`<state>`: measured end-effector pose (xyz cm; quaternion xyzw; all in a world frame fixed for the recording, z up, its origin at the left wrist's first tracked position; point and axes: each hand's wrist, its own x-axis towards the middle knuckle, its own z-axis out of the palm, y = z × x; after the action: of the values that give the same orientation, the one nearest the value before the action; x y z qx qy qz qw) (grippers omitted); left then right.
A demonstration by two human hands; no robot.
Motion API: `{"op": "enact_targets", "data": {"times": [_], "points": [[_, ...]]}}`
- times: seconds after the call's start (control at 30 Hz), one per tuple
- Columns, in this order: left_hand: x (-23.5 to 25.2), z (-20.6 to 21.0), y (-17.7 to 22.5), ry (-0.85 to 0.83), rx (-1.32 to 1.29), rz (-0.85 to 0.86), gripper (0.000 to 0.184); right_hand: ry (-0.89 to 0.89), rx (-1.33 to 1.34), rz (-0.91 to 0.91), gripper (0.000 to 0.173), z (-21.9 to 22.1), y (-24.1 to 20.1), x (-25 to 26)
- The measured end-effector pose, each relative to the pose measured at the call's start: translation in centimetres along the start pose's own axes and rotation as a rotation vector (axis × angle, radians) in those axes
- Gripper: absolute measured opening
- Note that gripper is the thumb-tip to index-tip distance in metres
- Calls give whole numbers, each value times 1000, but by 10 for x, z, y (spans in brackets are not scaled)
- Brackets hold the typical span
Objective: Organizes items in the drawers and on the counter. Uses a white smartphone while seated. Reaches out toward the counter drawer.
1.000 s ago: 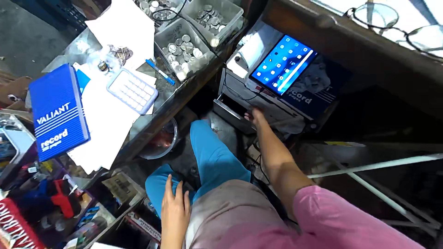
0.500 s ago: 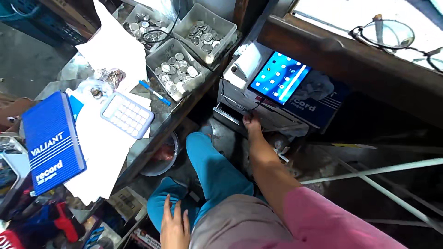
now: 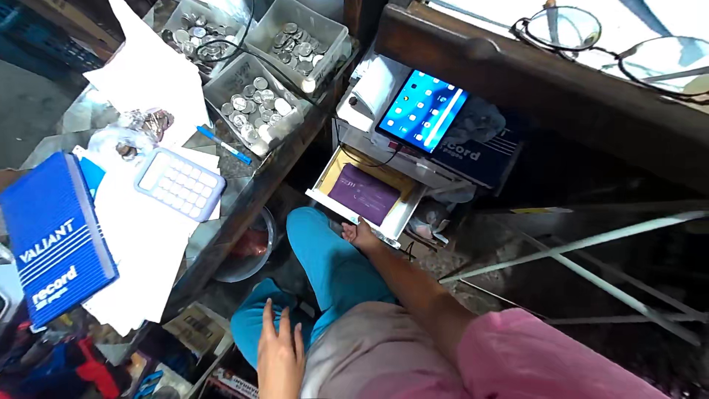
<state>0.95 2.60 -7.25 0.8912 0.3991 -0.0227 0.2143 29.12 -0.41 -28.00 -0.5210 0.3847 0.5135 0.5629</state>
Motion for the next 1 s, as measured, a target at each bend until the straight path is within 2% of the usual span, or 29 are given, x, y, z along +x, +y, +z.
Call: {"op": "enact_targets", "data": {"times": [0.07, 0.13, 0.23, 0.3, 0.37, 0.43, 0.53, 0.67, 0.8, 1.0], "points": [[-3, 0, 0, -28, -11, -25, 35, -89, -363, -45, 48, 7, -7, -6], [-5, 3, -2, -39, -11, -46, 35, -70, -715, -256, 37, 19, -33, -12], [-9, 7, -2, -47, -12, -71, 35, 241, -1176, -672, 33, 10, -90, 19], [-9, 9, -2, -44, -3, -74, 35, 414, -1420, -708, 41, 1, -112, 31], [-8, 9, 0, -59, -8, -87, 35, 473, -1594, -637, 43, -3, -119, 32], [-5, 8, 1, -76, -9, -95, 34, 471, -1645, -690, 36, -7, -113, 37], [0, 7, 2, -80, -8, -82, 34, 371, -1661, -788, 33, -12, -104, 35], [4, 4, 1, -76, 15, -55, 35, 214, -1715, -810, 38, -12, -80, 1], [5, 7, -2, -73, 31, -40, 36, 105, -1800, -919, 34, -26, -45, -29], [7, 4, 4, -70, 26, -27, 36, 60, -1765, -807, 37, -37, -28, -32]]}}
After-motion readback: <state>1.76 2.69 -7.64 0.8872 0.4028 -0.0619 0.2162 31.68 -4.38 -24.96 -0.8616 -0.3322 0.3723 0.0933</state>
